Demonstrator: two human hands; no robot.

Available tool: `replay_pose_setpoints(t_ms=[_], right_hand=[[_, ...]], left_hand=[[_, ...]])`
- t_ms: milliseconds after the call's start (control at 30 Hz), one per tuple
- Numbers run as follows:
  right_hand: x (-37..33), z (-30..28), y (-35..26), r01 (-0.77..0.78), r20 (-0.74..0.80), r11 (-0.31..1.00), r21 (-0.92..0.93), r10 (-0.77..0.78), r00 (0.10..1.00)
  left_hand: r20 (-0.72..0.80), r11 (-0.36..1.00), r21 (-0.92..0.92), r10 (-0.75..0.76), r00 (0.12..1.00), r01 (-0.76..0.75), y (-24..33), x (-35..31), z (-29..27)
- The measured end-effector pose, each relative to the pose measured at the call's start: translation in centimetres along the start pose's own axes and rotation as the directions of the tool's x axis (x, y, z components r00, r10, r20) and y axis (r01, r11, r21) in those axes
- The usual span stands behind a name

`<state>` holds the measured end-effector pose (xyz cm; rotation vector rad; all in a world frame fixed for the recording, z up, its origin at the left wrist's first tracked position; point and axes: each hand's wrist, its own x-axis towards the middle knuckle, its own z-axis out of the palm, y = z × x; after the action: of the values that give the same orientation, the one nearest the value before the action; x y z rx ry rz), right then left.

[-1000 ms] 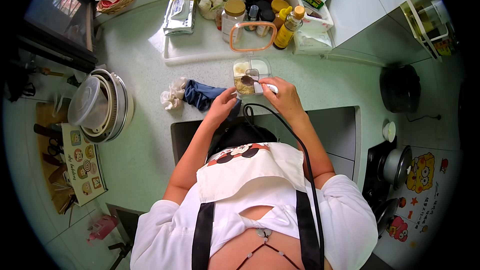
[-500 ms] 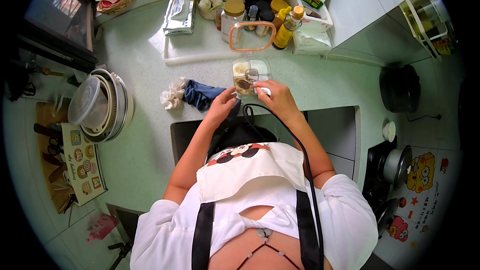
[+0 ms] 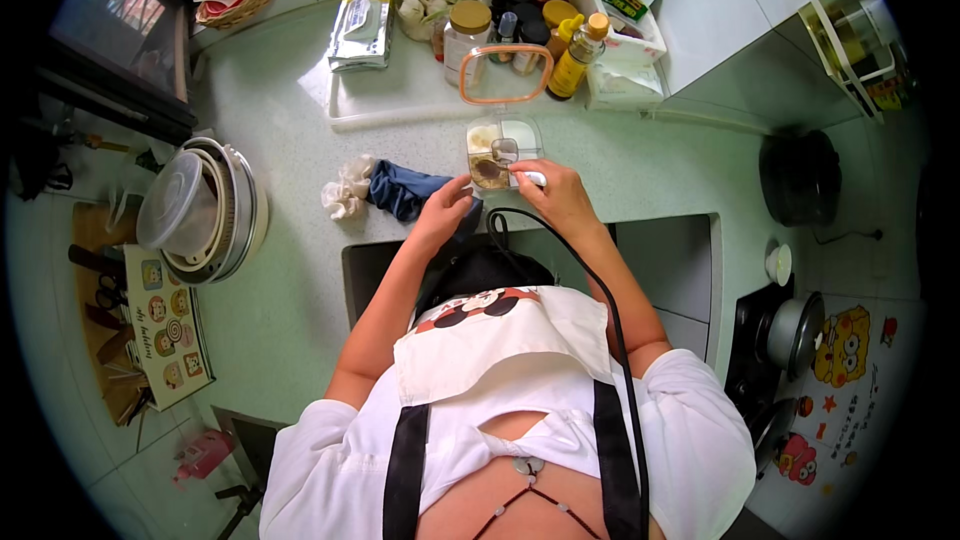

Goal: The person spoons a powder from one container into another, then wipes several seasoning bottles and jars with a blue cloth and organizes them on a shelf.

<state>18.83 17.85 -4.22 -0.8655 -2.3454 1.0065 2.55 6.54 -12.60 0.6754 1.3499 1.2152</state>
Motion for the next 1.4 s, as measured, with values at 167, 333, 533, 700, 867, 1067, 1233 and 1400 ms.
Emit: replay_pose_setpoints(t_ms=[167, 333, 533, 700, 867, 1067, 1233, 1400], right_hand=[[0.1, -0.4, -0.1, 0.0, -0.009, 1.0, 0.03, 0.0, 1.0], [-0.1, -0.8, -0.4, -0.031, -0.01, 1.0, 0.004, 0.031, 0.999], [-0.4, -0.8, -0.6, 0.167, 0.029, 0.969, -0.184, -0.165, 0.986], [-0.9, 0.7, 0.7, 0.188, 0.071, 0.965, -0.185, -0.178, 0.982], [-0.7, -0.1, -0.3, 0.213, 0.066, 0.955, -0.207, -0.204, 0.977], [-0.6, -0.2, -0.9, 0.27, 0.043, 0.93, -0.251, -0.268, 0.962], [-1.1, 1.3, 0.3, 0.277, 0.107, 0.919, -0.281, -0.257, 0.96], [-1.4, 0.5, -0.7, 0.285, 0.125, 0.92, -0.27, -0.26, 0.958]], left_hand=[[-0.019, 1.0, -0.013, -0.014, 1.0, 0.014, -0.5, 0.2, -0.1], [-0.034, 1.0, 0.005, 0.023, 0.999, -0.023, -0.7, 0.1, -0.1], [-0.047, 0.999, 0.013, 0.037, 0.998, -0.036, -1.2, 0.2, -0.3], [-0.024, 1.0, 0.002, 0.002, 1.0, -0.002, -1.1, 0.2, -0.3], [-0.03, 1.0, 0.005, -0.002, 1.0, 0.002, -1.3, 0.2, -0.4], [-0.02, 1.0, 0.014, -0.002, 1.0, 0.002, -1.3, 0.2, -0.4], [-0.029, 1.0, 0.023, -0.007, 1.0, 0.008, -1.1, 0.1, -0.4], [-0.03, 1.0, 0.024, -0.003, 1.0, 0.004, -1.3, 0.2, -0.5]])
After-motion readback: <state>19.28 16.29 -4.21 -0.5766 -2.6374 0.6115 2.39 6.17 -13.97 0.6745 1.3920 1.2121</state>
